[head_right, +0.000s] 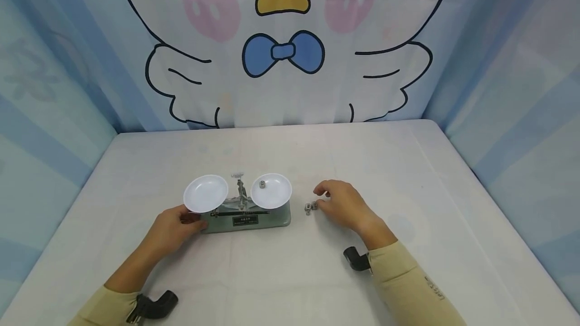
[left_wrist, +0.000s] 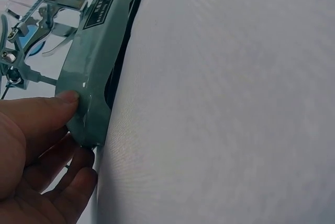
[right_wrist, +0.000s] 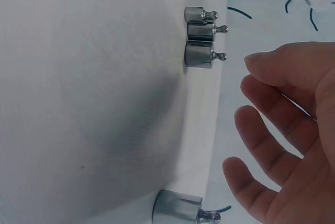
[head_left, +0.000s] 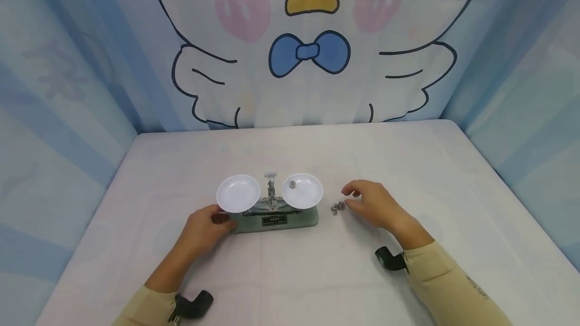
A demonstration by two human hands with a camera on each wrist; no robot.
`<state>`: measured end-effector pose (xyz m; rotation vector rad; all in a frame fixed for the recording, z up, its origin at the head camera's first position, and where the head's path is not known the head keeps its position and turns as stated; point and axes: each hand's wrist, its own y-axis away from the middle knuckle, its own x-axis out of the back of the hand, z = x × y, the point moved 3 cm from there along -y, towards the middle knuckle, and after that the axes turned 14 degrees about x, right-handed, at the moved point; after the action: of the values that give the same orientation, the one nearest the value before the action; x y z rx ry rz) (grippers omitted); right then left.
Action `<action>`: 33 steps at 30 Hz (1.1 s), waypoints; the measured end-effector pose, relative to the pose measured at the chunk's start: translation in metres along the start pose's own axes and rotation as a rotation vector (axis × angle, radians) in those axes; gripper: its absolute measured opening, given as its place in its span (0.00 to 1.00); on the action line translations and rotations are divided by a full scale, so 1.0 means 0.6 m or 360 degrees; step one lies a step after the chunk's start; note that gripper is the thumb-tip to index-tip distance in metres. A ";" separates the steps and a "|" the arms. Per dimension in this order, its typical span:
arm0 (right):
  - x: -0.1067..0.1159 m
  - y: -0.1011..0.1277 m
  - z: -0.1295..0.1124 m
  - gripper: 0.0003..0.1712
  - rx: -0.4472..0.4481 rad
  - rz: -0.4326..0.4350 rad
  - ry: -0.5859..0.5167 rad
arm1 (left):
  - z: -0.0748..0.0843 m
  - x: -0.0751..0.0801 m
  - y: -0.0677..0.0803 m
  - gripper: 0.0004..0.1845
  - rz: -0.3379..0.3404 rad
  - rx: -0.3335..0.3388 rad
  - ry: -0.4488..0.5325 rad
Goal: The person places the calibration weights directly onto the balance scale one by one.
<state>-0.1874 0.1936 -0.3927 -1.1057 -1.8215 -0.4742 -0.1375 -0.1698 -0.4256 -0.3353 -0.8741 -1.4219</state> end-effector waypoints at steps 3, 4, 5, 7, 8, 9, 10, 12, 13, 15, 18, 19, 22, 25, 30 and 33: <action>-0.007 -0.002 0.005 0.12 0.0006 -0.0033 -0.0016 | -0.001 -0.001 -0.001 0.24 0.0002 0.0002 0.0002; -0.009 -0.003 0.006 0.12 0.0008 -0.0044 -0.0020 | -0.001 -0.001 -0.001 0.24 0.0002 0.0004 0.0003; -0.011 -0.004 0.006 0.12 0.0006 -0.0056 -0.0018 | -0.002 -0.001 -0.002 0.24 0.0003 0.0007 0.0002; -0.014 -0.005 0.007 0.12 0.0006 -0.0083 -0.0007 | -0.003 -0.002 -0.002 0.24 0.0003 0.0011 0.0005; -0.016 -0.006 0.007 0.13 0.0006 -0.0094 -0.0001 | -0.002 -0.001 -0.001 0.24 0.0002 0.0012 0.0007; -0.018 -0.006 0.007 0.13 0.0013 -0.0106 0.0010 | -0.003 -0.002 -0.002 0.24 0.0001 0.0011 0.0007; -0.019 -0.007 0.007 0.12 0.0019 -0.0115 0.0019 | -0.003 -0.002 -0.002 0.24 0.0001 0.0013 0.0008; -0.022 -0.007 0.007 0.12 0.0026 -0.0128 0.0039 | -0.002 -0.002 -0.002 0.24 0.0001 0.0008 0.0008; -0.023 -0.007 0.006 0.11 0.0028 -0.0130 0.0046 | -0.002 -0.002 -0.002 0.24 0.0003 0.0003 0.0003; -0.025 -0.007 0.006 0.11 0.0029 -0.0133 0.0061 | -0.002 -0.002 -0.001 0.25 0.0003 -0.0003 -0.0006; -0.027 -0.006 0.006 0.11 0.0024 -0.0138 0.0072 | -0.001 -0.001 0.001 0.25 0.0004 0.0000 -0.0018; -0.027 -0.006 0.006 0.11 0.0026 -0.0136 0.0082 | -0.001 -0.001 0.001 0.25 0.0005 -0.0001 -0.0022; -0.024 -0.005 0.004 0.10 0.0014 -0.0114 0.0111 | -0.001 -0.001 0.002 0.25 0.0007 0.0010 -0.0026; -0.014 -0.002 -0.001 0.10 -0.0014 -0.0059 0.0110 | -0.002 0.000 0.003 0.25 0.0009 0.0015 -0.0023; 0.008 0.001 -0.018 0.09 -0.0002 0.0065 0.0094 | -0.001 -0.001 0.006 0.23 0.0029 0.0013 -0.0020; 0.021 0.001 -0.032 0.08 0.0065 0.0160 0.0120 | 0.002 -0.003 0.009 0.22 0.0049 0.0012 -0.0008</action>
<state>-0.1795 0.1867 -0.3722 -1.1308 -1.6942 -0.4120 -0.1327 -0.1668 -0.4247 -0.3451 -0.8750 -1.3895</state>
